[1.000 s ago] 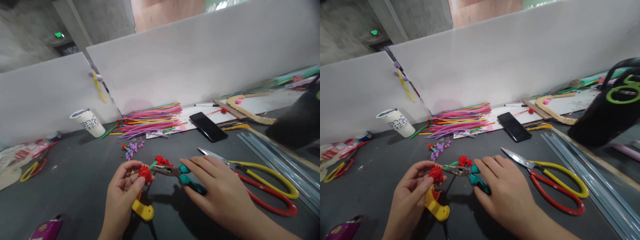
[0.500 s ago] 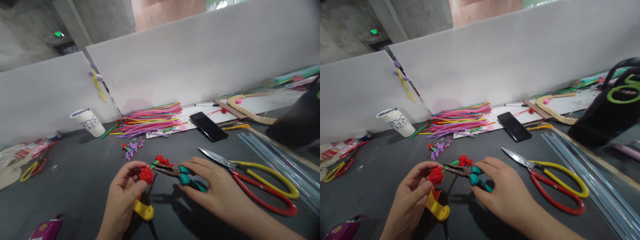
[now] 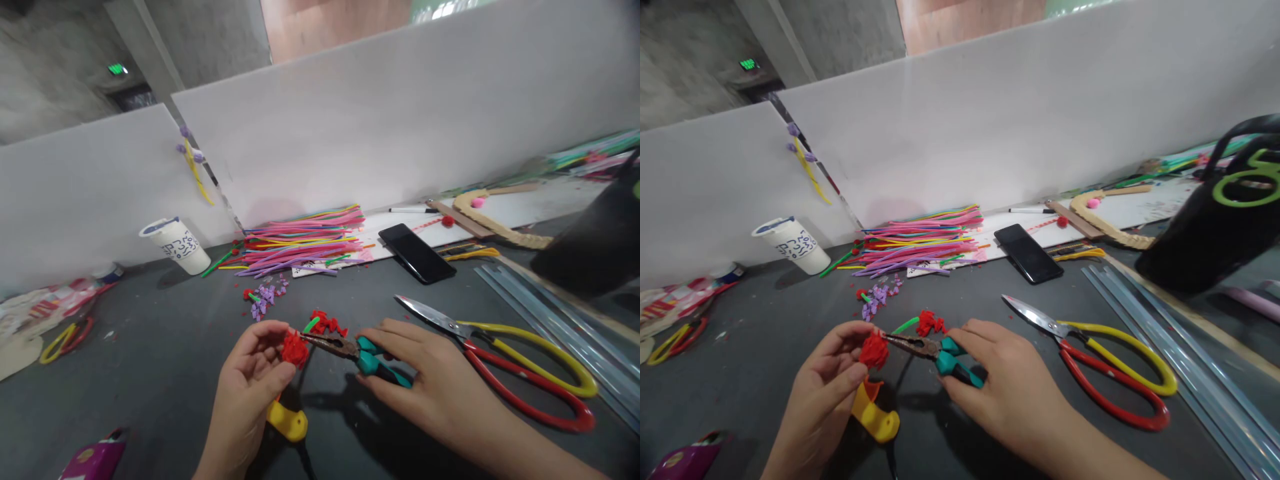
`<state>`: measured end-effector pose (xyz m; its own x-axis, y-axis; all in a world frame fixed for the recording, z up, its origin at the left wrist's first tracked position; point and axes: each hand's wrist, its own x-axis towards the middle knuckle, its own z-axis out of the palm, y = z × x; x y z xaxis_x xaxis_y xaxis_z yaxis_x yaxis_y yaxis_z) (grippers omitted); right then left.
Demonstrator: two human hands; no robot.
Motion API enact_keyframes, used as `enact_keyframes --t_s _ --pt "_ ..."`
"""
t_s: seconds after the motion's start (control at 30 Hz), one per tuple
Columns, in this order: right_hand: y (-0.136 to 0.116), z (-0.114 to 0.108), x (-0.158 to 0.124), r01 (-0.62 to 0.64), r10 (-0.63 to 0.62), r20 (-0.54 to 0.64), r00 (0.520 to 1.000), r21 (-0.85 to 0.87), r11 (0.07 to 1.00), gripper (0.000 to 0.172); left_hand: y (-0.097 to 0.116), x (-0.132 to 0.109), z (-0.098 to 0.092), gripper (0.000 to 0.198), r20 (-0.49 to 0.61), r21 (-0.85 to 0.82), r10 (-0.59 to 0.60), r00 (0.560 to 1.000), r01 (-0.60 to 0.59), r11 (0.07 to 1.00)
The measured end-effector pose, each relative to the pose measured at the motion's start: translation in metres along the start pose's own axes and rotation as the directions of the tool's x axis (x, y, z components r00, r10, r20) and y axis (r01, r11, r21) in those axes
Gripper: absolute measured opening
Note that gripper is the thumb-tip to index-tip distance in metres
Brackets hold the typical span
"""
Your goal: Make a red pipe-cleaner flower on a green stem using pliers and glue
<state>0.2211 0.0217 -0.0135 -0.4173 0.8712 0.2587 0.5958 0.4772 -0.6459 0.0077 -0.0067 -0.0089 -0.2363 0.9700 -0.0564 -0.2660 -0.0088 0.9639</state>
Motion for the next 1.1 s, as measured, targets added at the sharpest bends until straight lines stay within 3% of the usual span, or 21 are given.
enact_keyframes --t_s 0.23,0.4,0.53,0.8,0.97,1.1 --pt "0.0063 0.004 -0.0016 0.124 -0.134 -0.071 0.988 -0.127 0.984 0.021 -0.0005 0.0019 0.0013 0.033 -0.017 0.012 -0.007 1.0 0.007 1.0" --pt "0.0081 0.0071 -0.0052 0.242 -0.317 -0.165 0.934 -0.36 0.901 0.028 -0.0013 0.0022 0.0004 0.031 -0.024 0.0 -0.03 0.999 0.03 1.0" --pt "0.0043 0.0059 -0.006 0.274 -0.391 -0.194 0.9 -0.448 0.851 0.026 -0.0007 0.0009 0.0017 0.031 -0.013 -0.011 -0.072 0.997 0.072 0.997" --pt "0.005 0.0069 -0.0028 0.232 -0.352 -0.221 0.909 -0.433 0.871 0.028 0.0014 -0.0018 0.0084 0.031 -0.046 -0.055 -0.069 0.997 0.066 0.996" --pt "0.0051 0.0055 -0.0009 0.111 -0.143 -0.184 0.972 -0.176 0.978 0.024 0.0001 0.0017 0.0011 0.029 -0.026 -0.036 -0.045 0.999 0.044 0.998" --pt "0.0035 0.005 -0.0016 0.039 -0.047 -0.105 0.993 -0.069 0.997 0.019 0.0001 0.0016 0.0013 0.028 -0.003 -0.014 -0.04 0.999 0.04 0.999"
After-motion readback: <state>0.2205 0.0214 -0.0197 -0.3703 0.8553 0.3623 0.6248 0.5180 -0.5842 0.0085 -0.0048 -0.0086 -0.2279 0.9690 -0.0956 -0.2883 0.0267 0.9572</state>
